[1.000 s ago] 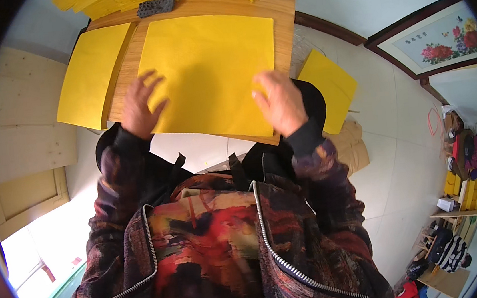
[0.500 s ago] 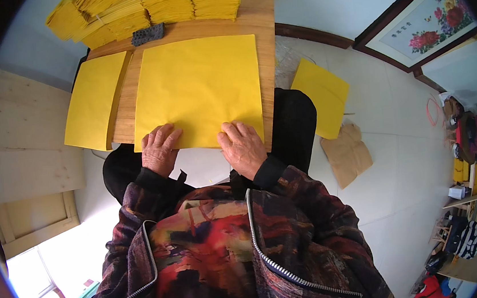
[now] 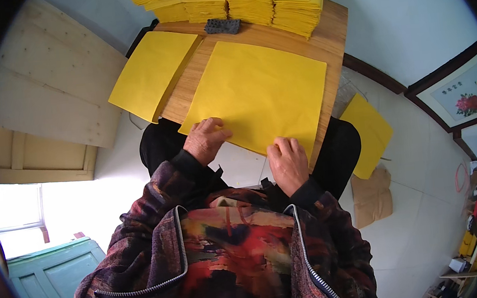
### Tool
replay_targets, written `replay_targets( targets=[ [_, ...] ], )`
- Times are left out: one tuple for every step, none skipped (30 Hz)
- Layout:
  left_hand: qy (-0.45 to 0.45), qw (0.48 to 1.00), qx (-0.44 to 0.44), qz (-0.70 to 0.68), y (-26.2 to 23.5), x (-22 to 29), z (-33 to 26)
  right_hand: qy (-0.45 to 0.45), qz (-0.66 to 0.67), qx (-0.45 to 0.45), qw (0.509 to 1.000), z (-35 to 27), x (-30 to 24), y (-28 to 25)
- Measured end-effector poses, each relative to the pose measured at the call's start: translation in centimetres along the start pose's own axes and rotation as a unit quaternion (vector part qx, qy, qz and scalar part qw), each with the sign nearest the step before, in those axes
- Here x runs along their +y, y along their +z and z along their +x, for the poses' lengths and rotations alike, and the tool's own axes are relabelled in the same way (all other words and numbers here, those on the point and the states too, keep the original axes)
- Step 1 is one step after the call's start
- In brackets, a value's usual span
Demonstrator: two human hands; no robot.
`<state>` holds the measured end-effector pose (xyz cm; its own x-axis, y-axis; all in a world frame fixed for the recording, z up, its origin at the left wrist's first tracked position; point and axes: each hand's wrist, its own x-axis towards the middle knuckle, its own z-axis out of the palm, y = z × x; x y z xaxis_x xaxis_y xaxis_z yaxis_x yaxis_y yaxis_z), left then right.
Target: The person folds yellow paper sheets in half on a wooden table, presses the crease, and stacks the folded sheets. The person repeats this process with multiple sheets, maintaining a neat stack of folded paper.
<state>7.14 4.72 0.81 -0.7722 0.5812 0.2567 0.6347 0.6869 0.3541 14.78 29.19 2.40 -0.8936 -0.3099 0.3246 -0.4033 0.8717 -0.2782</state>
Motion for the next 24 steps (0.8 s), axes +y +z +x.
replay_targets(
  targets=[
    [0.004,1.0,-0.003,-0.003,0.0,0.0,0.1,0.002,-0.002,-0.006,1.0,0.0,0.1,-0.2],
    [0.011,1.0,-0.007,-0.006,-0.2,-0.2,0.4,0.01,0.012,-0.017,1.0,0.1,0.2,-0.3],
    [0.015,1.0,-0.017,-0.008,-0.2,-0.2,0.7,0.02,0.026,-0.029,0.999,0.4,0.4,-0.4],
    [0.017,0.999,-0.03,-0.01,-0.4,-0.3,1.0,0.026,0.043,-0.033,0.998,0.7,0.6,-0.5],
    [0.027,0.999,-0.025,0.012,-0.5,-0.1,1.3,0.047,0.054,-0.068,0.995,1.1,0.9,-0.6],
    [0.028,0.998,-0.032,0.037,-0.6,0.0,1.6,0.063,0.067,-0.095,0.991,1.5,1.2,-0.6],
    [0.028,0.997,-0.038,0.064,-0.7,0.2,1.9,0.072,0.081,-0.114,0.988,2.1,1.6,-0.7],
    [0.03,0.993,-0.056,0.101,-0.7,0.5,2.2,0.09,0.108,-0.132,0.981,2.5,2.0,-0.7],
    [0.044,0.993,-0.044,0.097,-0.7,0.9,2.3,0.108,0.124,-0.158,0.974,2.9,2.3,-0.8],
    [0.055,0.993,-0.025,0.097,-0.4,1.4,2.5,0.119,0.141,-0.178,0.967,3.3,2.8,-0.8],
    [0.075,0.993,0.004,0.094,-0.1,1.8,2.6,0.123,0.16,-0.186,0.962,3.6,3.2,-0.8],
    [0.078,0.991,-0.023,0.103,0.1,1.9,2.9,0.135,0.17,-0.204,0.954,4.0,3.6,-0.6],
    [0.065,0.993,-0.051,0.086,0.3,2.0,3.1,0.128,0.184,-0.212,0.951,4.2,3.9,-0.5],
    [0.06,0.994,-0.07,0.066,0.5,1.9,3.3,0.125,0.195,-0.215,0.949,4.3,4.2,-0.4],
    [0.053,0.994,-0.088,0.045,0.7,1.8,3.4,0.13,0.204,-0.216,0.946,4.4,4.4,-0.3],
    [0.053,0.993,-0.1,0.046,0.9,1.6,3.6,0.122,0.2,-0.233,0.944,4.4,4.6,-0.2],
    [0.065,0.992,-0.104,0.04,0.9,1.5,3.7,0.121,0.194,-0.248,0.941,4.5,4.8,-0.2],
    [0.07,0.99,-0.116,0.036,1.0,1.3,3.8,0.12,0.19,-0.259,0.94,4.6,4.9,-0.3],
    [0.07,0.987,-0.142,0.033,1.0,1.3,3.9,0.118,0.184,-0.261,0.94,4.6,4.8,-0.4],
    [0.076,0.986,-0.145,0.031,1.0,1.2,3.9,0.114,0.18,-0.259,0.942,4.6,4.6,-0.6],
    [0.073,0.985,-0.154,0.029,1.0,1.2,4.1,0.11,0.176,-0.254,0.945,4.5,4.4,-0.8],
    [0.069,0.984,-0.164,0.028,0.9,1.2,4.1,0.122,0.14,-0.26,0.948,4.4,3.8,-1.0],
    [0.067,0.983,-0.167,0.024,0.9,1.2,4.2,0.088,0.141,-0.2,0.966,3.9,3.1,-1.2],
    [0.059,0.984,-0.168,0.025,0.8,1.3,4.2,0.07,0.126,-0.152,0.978,3.5,2.1,-1.2]
  ],
)
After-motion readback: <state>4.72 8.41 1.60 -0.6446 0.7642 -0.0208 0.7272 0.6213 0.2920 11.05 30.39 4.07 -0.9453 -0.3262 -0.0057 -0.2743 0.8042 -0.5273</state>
